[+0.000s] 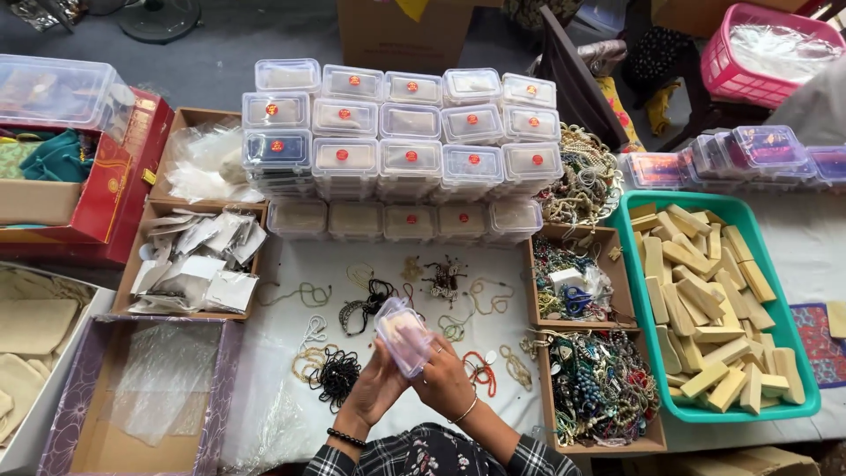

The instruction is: The person organizes various jewelry items on a table. They pick up necklaces and bracelets, place them into small plastic containers, and arrange them in stacks. The person also handles small fabric pouches and wooden blocks during the process.

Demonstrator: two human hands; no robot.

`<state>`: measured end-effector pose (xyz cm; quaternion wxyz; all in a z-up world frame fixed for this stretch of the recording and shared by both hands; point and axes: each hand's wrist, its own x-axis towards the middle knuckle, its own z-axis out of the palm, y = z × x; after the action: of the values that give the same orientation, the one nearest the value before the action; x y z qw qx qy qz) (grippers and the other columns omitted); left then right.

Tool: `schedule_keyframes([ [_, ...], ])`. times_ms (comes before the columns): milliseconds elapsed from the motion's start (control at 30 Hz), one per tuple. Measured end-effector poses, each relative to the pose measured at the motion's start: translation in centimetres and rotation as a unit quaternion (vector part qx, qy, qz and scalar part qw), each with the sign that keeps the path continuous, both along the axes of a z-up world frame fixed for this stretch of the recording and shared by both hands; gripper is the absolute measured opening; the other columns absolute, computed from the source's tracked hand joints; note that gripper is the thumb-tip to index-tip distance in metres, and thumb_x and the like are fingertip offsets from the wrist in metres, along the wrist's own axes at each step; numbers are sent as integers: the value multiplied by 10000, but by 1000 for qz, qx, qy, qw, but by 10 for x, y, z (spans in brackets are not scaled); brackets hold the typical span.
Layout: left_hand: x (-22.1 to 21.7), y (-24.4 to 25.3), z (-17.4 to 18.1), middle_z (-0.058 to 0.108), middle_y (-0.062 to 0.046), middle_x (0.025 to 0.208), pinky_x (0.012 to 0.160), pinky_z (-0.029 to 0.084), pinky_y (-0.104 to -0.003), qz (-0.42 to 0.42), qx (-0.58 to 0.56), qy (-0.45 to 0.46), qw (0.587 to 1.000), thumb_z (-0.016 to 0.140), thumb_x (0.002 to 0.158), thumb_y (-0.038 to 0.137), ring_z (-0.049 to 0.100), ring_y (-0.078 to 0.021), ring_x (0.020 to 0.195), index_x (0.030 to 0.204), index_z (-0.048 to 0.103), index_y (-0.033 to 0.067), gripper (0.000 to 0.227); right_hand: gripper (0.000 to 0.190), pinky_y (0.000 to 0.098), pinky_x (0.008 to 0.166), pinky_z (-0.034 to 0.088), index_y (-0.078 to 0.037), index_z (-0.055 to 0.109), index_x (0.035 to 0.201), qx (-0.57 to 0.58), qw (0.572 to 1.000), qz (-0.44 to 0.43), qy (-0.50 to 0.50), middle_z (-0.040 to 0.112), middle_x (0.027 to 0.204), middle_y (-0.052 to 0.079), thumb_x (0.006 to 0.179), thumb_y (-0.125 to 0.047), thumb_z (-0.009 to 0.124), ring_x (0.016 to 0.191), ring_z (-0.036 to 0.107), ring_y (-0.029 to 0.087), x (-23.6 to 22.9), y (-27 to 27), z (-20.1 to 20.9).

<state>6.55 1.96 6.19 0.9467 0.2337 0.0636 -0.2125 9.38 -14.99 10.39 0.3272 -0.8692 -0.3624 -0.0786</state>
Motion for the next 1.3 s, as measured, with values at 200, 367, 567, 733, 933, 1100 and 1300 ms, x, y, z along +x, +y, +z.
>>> schedule_keyframes([
  [200,7,-14,34,517,-100,1492,1107,449,-461,22,-5,69,997,482,969,535,547,-266,1347,1578,266,182,737,655,685,1107,11,-210,654,1381,-136,991,7,-6,163,1693,150,745,-353,709,1540,-33,445,12,-9,47],
  [367,20,-29,44,527,-100,1485,1117,465,-475,93,5,73,993,514,985,410,566,-273,1318,1549,296,193,643,723,546,1106,292,-78,576,1406,95,973,-15,212,134,1679,218,777,-348,810,1436,283,411,3,-19,22],
  [567,16,-37,20,570,-73,1388,1048,512,-423,173,78,72,979,651,936,208,618,-201,1218,1501,334,209,648,920,305,919,568,-197,229,1552,456,742,-191,452,648,1329,239,823,-109,782,1094,685,232,-8,-14,-25],
  [733,12,-17,27,625,-118,1250,834,612,-388,116,253,35,960,789,809,144,684,-237,1047,1429,314,216,783,830,313,868,600,-155,352,1548,311,810,-137,477,717,1242,139,833,-65,764,1034,727,181,-5,-54,-30],
  [933,14,-15,40,673,-130,1227,826,625,-342,14,533,-175,827,833,811,209,731,-250,1057,1438,361,217,785,755,348,927,621,-95,449,1524,290,826,-48,480,731,1254,195,864,-52,813,1078,744,210,5,-93,-33],
  [1100,9,-18,59,674,-128,1207,842,604,-355,-42,570,-210,793,815,818,337,714,-261,1069,1393,439,187,703,918,315,802,647,-120,280,1558,248,854,9,457,686,1295,159,806,-87,805,1017,758,195,18,-107,6],
  [1300,-4,-31,47,680,-88,1291,962,548,-320,-32,393,-153,906,687,934,429,670,-197,1164,1446,541,105,623,608,308,841,557,-39,452,1495,302,802,33,514,647,1350,184,929,-91,669,992,687,187,31,-134,-11],
])
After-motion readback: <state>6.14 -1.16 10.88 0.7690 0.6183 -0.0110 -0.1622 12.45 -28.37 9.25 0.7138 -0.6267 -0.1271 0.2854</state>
